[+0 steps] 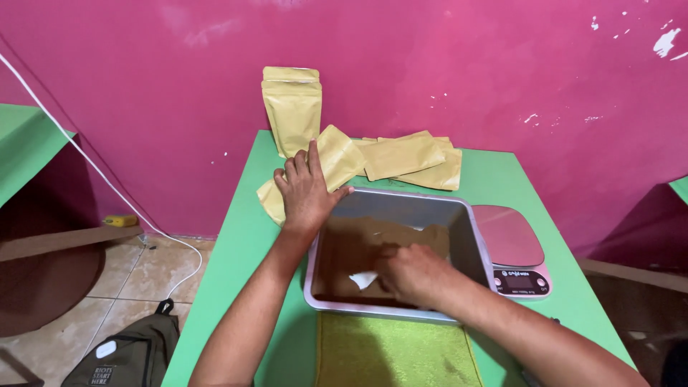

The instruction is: Stirring and leveling coffee powder in a metal tray using a small spoon on a digital scale.

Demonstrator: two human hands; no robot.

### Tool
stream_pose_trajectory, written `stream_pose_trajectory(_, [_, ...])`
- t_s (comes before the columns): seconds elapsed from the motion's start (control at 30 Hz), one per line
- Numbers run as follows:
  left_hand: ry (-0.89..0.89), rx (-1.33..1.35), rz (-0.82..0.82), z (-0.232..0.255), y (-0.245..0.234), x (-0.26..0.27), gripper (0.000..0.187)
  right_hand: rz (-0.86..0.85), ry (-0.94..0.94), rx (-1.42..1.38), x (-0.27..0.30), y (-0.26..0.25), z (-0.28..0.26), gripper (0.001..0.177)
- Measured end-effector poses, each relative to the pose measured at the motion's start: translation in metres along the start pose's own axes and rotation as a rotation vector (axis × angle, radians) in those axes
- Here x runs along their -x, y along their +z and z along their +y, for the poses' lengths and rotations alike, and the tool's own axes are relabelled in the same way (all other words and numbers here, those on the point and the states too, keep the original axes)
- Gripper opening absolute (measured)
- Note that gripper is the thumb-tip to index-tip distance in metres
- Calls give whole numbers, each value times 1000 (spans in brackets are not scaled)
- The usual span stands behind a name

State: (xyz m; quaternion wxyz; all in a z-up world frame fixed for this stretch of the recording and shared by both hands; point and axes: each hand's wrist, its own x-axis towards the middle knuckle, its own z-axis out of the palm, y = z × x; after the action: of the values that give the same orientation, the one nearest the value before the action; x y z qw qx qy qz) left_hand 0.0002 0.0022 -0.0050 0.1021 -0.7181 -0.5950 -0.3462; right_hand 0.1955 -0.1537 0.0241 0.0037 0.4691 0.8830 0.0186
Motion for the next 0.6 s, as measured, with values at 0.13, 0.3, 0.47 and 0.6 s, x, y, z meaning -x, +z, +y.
stream_pose_trajectory(0.13, [-8, 7, 6, 0, 0, 0, 125, -30, 136, 282, -5, 41, 70, 16])
stream_pose_trajectory(0.3, [-35, -15, 12, 4, -4, 1, 126, -140, 420, 139, -25, -23, 99, 28])
stream_pose_trajectory(0.47, [-35, -38, 25, 3, -3, 2, 126, -187, 421, 44, -61, -47, 52, 30])
stream_pose_trajectory(0.6, [-33, -19, 14, 3, -4, 3, 126, -49, 256, -198, -88, -7, 55, 24])
